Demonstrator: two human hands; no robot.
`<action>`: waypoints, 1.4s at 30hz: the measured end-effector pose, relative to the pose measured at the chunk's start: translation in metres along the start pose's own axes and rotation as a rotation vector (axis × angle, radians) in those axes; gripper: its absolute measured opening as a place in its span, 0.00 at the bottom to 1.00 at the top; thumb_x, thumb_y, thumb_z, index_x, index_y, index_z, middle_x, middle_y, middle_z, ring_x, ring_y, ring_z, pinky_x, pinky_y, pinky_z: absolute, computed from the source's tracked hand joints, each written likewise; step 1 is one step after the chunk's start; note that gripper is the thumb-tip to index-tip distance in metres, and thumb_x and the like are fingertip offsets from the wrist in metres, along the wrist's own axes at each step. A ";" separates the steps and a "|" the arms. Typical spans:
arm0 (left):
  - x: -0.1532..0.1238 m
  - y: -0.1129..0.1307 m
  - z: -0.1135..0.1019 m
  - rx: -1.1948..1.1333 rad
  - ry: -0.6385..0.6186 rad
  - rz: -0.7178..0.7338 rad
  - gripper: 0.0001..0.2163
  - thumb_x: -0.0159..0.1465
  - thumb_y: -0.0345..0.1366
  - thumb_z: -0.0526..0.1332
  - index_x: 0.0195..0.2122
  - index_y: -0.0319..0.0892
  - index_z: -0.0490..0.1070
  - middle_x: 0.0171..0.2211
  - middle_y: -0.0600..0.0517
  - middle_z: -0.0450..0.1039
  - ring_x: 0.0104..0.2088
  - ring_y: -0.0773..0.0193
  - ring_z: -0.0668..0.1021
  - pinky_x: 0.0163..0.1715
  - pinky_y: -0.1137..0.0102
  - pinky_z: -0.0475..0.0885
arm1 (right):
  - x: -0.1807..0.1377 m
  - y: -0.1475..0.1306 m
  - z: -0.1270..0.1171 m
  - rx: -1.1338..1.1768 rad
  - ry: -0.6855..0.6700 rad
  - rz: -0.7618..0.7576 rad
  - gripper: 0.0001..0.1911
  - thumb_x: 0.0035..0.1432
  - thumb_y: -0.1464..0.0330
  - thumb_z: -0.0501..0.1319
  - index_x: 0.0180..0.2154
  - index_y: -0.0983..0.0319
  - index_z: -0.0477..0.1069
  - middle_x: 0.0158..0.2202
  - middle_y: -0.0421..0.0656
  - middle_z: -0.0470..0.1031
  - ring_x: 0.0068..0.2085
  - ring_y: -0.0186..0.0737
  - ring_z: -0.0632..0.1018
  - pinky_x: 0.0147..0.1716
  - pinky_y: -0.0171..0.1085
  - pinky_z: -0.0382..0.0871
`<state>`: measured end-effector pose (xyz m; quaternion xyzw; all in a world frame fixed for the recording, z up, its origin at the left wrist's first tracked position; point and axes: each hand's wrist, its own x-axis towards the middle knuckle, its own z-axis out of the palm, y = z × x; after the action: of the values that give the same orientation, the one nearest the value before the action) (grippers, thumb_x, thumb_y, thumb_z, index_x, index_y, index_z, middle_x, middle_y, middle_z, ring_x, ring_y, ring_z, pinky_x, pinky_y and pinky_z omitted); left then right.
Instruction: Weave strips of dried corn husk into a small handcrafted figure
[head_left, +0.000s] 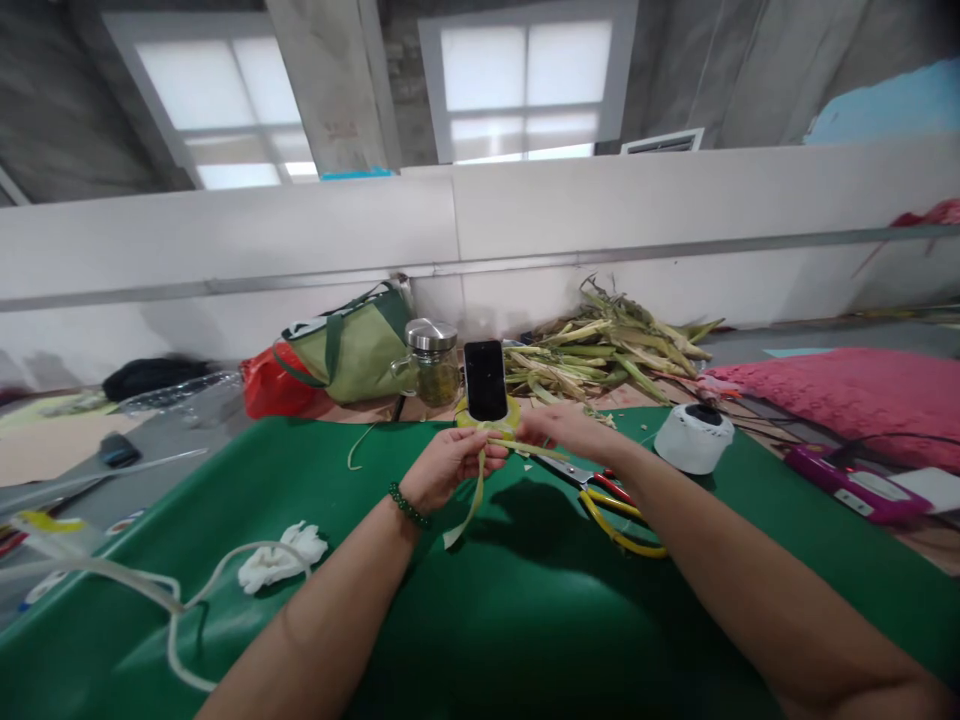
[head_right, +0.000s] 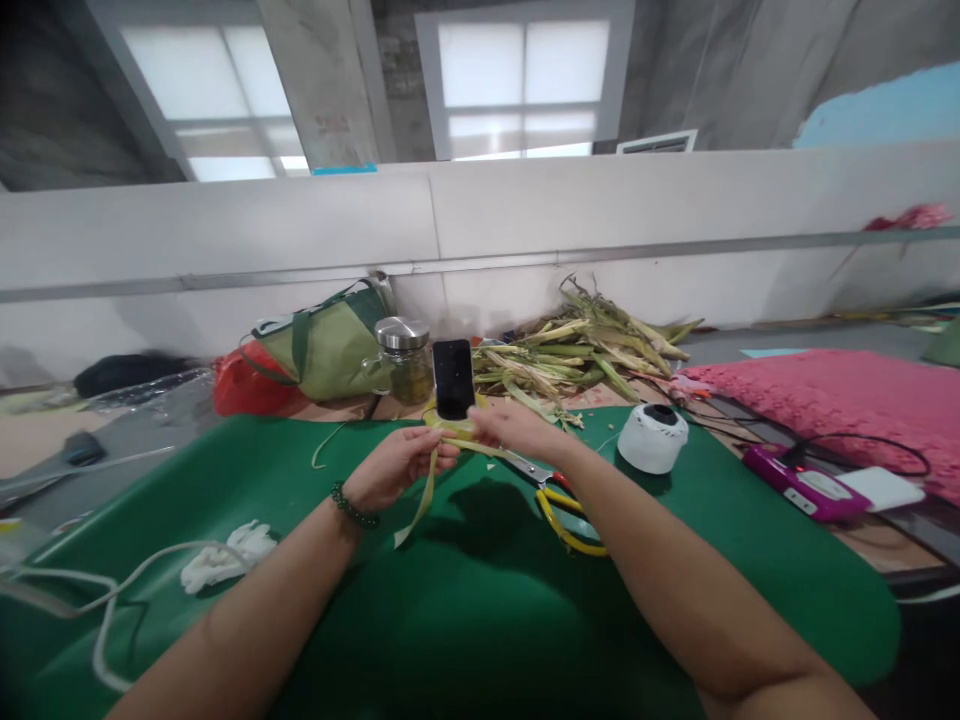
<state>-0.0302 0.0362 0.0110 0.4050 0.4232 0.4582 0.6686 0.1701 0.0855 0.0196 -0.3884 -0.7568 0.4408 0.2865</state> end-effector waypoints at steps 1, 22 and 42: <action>0.000 -0.001 0.001 0.021 -0.014 0.015 0.04 0.58 0.31 0.64 0.31 0.34 0.76 0.24 0.47 0.78 0.22 0.69 0.78 0.25 0.77 0.73 | -0.003 -0.004 0.008 -0.030 -0.095 -0.038 0.24 0.53 0.49 0.58 0.23 0.64 0.70 0.21 0.41 0.71 0.25 0.34 0.72 0.25 0.33 0.64; -0.010 0.016 -0.009 -0.168 -0.194 0.048 0.06 0.55 0.32 0.65 0.26 0.36 0.69 0.15 0.58 0.62 0.15 0.76 0.68 0.15 0.82 0.64 | -0.011 -0.018 0.011 0.507 -0.077 0.007 0.21 0.54 0.52 0.58 0.30 0.65 0.73 0.30 0.45 0.76 0.31 0.35 0.76 0.31 0.33 0.67; -0.006 0.000 0.003 -0.059 -0.218 0.078 0.10 0.55 0.38 0.67 0.28 0.36 0.70 0.16 0.55 0.68 0.16 0.73 0.71 0.17 0.80 0.66 | -0.014 -0.020 0.031 -0.047 -0.092 -0.353 0.18 0.59 0.56 0.56 0.30 0.63 0.74 0.25 0.41 0.73 0.26 0.33 0.70 0.27 0.32 0.64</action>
<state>-0.0290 0.0295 0.0128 0.4488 0.3180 0.4495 0.7039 0.1466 0.0535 0.0225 -0.2354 -0.8357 0.3831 0.3152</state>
